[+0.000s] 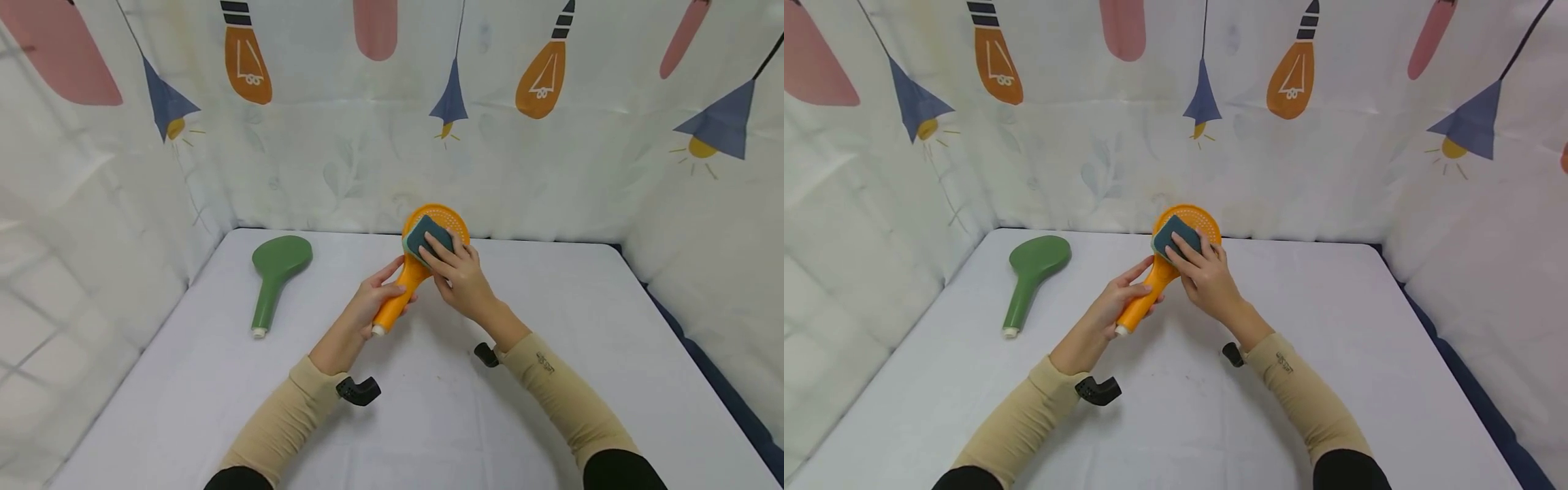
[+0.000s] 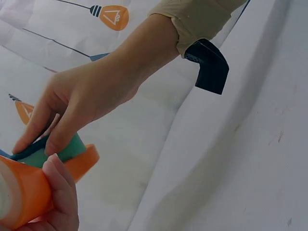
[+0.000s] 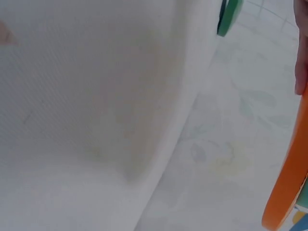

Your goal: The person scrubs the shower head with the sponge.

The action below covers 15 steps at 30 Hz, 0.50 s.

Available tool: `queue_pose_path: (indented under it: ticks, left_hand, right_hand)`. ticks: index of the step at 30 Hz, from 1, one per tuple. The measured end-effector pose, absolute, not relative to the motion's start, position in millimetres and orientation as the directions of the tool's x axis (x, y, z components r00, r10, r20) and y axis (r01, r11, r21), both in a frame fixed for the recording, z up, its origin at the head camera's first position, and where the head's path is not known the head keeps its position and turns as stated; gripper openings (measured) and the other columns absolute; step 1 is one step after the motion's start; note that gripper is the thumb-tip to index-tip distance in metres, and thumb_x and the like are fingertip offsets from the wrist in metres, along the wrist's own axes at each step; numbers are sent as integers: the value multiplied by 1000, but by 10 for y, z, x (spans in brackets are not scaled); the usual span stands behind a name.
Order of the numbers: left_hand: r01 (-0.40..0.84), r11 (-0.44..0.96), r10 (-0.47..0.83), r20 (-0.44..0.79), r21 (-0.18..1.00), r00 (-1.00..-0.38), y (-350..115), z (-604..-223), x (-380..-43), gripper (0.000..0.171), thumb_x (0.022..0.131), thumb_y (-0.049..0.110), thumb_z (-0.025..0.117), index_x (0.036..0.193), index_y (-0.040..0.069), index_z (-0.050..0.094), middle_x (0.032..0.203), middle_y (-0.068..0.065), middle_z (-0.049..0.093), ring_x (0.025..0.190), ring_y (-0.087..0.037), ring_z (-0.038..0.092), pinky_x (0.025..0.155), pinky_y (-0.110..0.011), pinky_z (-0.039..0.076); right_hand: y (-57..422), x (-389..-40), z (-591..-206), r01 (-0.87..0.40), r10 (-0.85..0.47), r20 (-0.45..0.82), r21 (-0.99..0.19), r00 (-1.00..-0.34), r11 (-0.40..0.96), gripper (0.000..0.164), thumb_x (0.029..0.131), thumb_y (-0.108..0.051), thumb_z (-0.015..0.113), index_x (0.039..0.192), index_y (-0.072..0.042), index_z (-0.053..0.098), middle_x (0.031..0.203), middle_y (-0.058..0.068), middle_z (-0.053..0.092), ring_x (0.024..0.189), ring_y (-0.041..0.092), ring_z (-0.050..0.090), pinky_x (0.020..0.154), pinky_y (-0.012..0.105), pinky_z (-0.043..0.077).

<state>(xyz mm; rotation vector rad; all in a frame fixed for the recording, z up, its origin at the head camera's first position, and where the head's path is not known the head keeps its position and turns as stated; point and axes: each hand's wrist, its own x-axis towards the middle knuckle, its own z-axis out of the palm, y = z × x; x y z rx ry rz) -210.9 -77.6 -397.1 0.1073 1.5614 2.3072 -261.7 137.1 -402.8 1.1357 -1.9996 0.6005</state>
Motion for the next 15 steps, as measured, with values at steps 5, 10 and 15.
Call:
queue_pose_path:
  ticks: [5, 10, 15]
  left_hand:
    - [-243, -317, 340, -130, 917, -931, -764, -3963, -2109, 63, 103, 5, 53, 162, 20, 35, 148, -23, 44, 84, -14, 69, 71, -20, 57]
    - [-238, -319, 353, -118, 918, -928, -752, -3954, -2111, 62, 103, 3, 52, 161, 19, 37, 147, -22, 45, 84, -15, 69, 70, -20, 57]
    - [-264, -318, 364, -140, 910, -921, -766, -3958, -2087, 62, 103, 2, 52, 160, 18, 38, 145, -22, 45, 84, -15, 69, 70, -21, 58]
  right_hand:
    - [1413, -2682, -3997, -842, -474, 804, -58, -358, 537, 47, 86, 8, 76, 132, 0, 68, 142, 22, 57, 131, 62, 43, 93, 70, 41]
    - [1479, -2752, -3982, -821, -397, 826, -132, -401, 555, 45, 88, 9, 73, 132, 2, 67, 142, 23, 57, 135, 58, 41, 91, 70, 40]
    - [1591, -2848, -4025, -769, -295, 820, -248, -490, 589, 42, 91, 6, 70, 133, 4, 65, 144, 24, 54, 137, 57, 39, 95, 74, 37]
